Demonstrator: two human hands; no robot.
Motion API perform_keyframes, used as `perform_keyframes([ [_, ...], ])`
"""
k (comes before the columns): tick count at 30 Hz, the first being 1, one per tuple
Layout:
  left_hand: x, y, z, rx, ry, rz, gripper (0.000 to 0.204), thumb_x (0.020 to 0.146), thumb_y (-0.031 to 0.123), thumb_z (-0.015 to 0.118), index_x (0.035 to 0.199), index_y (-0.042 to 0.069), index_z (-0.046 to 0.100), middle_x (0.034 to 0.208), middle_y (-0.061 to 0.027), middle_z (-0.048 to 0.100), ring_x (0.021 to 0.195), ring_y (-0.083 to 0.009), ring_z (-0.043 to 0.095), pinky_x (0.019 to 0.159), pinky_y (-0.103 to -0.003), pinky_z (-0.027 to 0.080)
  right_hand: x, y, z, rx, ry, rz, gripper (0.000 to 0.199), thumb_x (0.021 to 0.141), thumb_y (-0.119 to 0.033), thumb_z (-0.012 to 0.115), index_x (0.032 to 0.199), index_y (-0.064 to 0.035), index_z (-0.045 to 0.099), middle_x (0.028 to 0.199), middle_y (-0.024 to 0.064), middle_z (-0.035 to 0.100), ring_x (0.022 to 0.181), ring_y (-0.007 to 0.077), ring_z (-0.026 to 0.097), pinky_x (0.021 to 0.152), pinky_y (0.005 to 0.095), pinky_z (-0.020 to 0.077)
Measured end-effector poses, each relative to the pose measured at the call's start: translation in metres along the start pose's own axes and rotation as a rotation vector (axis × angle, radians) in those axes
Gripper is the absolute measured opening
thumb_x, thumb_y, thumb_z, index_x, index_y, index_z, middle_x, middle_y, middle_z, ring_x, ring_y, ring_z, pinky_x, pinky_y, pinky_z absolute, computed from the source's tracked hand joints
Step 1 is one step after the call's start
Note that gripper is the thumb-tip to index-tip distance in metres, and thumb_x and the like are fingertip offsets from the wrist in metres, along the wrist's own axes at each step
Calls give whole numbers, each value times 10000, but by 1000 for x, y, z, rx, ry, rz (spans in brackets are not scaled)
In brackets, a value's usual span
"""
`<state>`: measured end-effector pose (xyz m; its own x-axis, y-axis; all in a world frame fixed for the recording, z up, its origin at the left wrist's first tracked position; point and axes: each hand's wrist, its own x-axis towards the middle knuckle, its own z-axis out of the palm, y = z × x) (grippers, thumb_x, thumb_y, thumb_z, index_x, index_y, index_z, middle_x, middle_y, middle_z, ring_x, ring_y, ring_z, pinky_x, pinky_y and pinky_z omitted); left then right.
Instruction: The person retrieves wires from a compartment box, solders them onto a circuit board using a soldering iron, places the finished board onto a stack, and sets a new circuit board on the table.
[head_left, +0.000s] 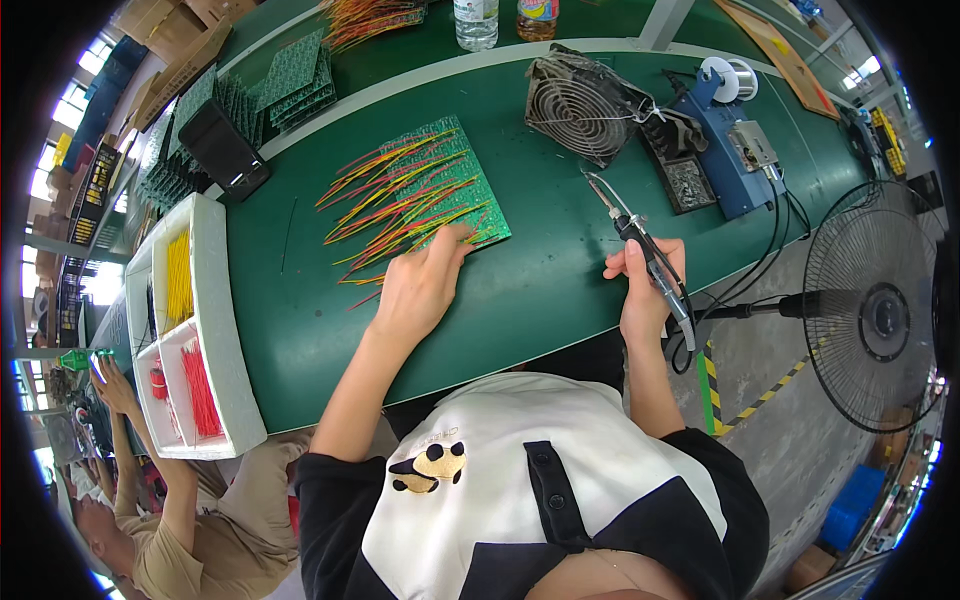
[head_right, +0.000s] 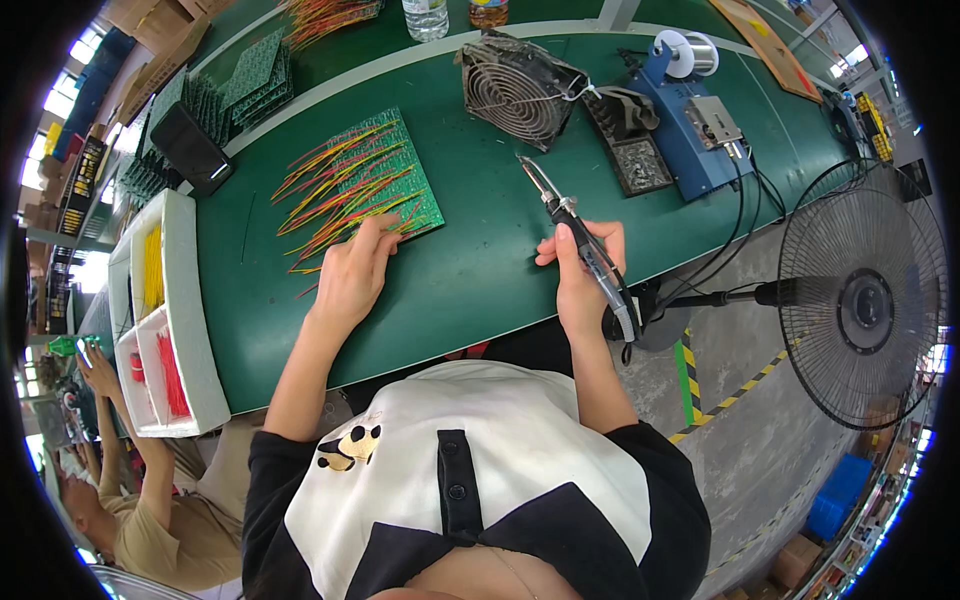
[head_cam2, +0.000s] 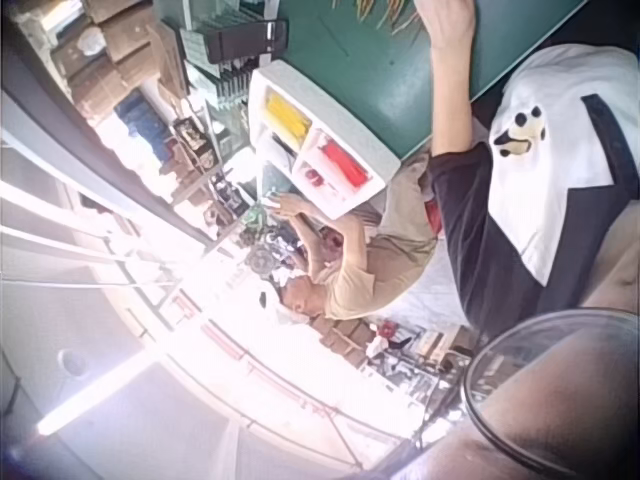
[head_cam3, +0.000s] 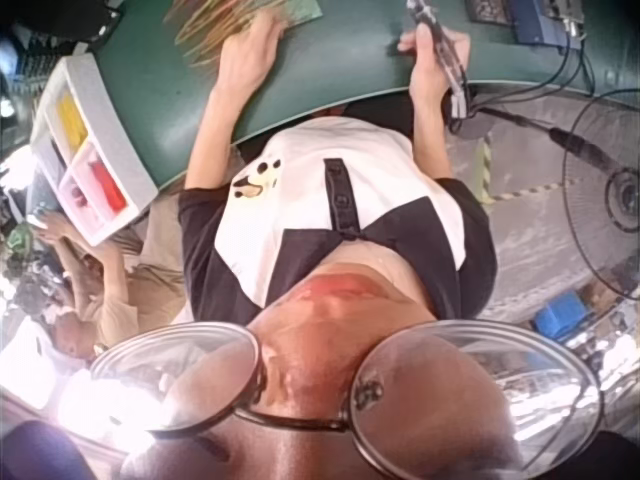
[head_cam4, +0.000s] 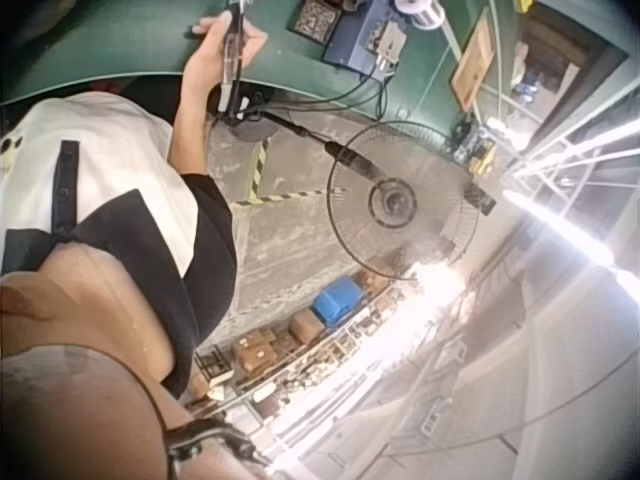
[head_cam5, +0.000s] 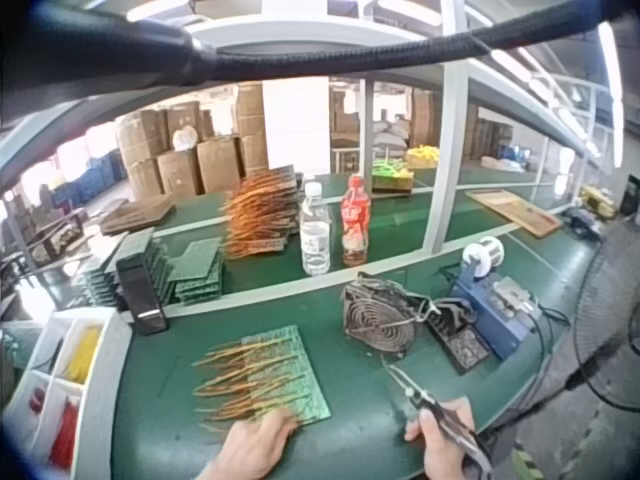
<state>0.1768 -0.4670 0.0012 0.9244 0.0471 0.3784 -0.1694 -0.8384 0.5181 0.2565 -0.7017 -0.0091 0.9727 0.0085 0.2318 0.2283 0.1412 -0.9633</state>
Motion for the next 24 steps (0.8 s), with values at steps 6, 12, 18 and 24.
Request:
perform_keyframes([
  [6,4,11,7,157,72,19,106,834,58,586,889,30,499,712,-98,617,549,-252,595,462,-330,457,1,-1,2,-10,27,-3,178,869,-85,580,930,-8,431,680,111,601,572,143,583,563,253,477],
  [12,7,9,14,201,143,25,144,803,92,636,867,60,511,666,-59,612,496,-223,572,410,-309,422,-1,-4,5,-24,17,1,192,858,-109,597,909,0,448,676,103,582,588,148,570,545,246,474],
  [18,10,6,18,225,219,157,122,798,91,639,834,70,524,623,-46,598,477,-204,562,405,-299,406,-2,-5,5,-22,-10,15,188,860,-102,592,912,-2,441,661,102,578,561,149,561,561,261,480],
  [24,9,6,16,271,133,46,114,811,90,629,838,68,521,598,-44,579,458,-204,545,415,-301,409,-13,0,10,73,-72,65,197,846,-61,600,924,-1,430,676,120,595,555,139,584,534,247,492],
])
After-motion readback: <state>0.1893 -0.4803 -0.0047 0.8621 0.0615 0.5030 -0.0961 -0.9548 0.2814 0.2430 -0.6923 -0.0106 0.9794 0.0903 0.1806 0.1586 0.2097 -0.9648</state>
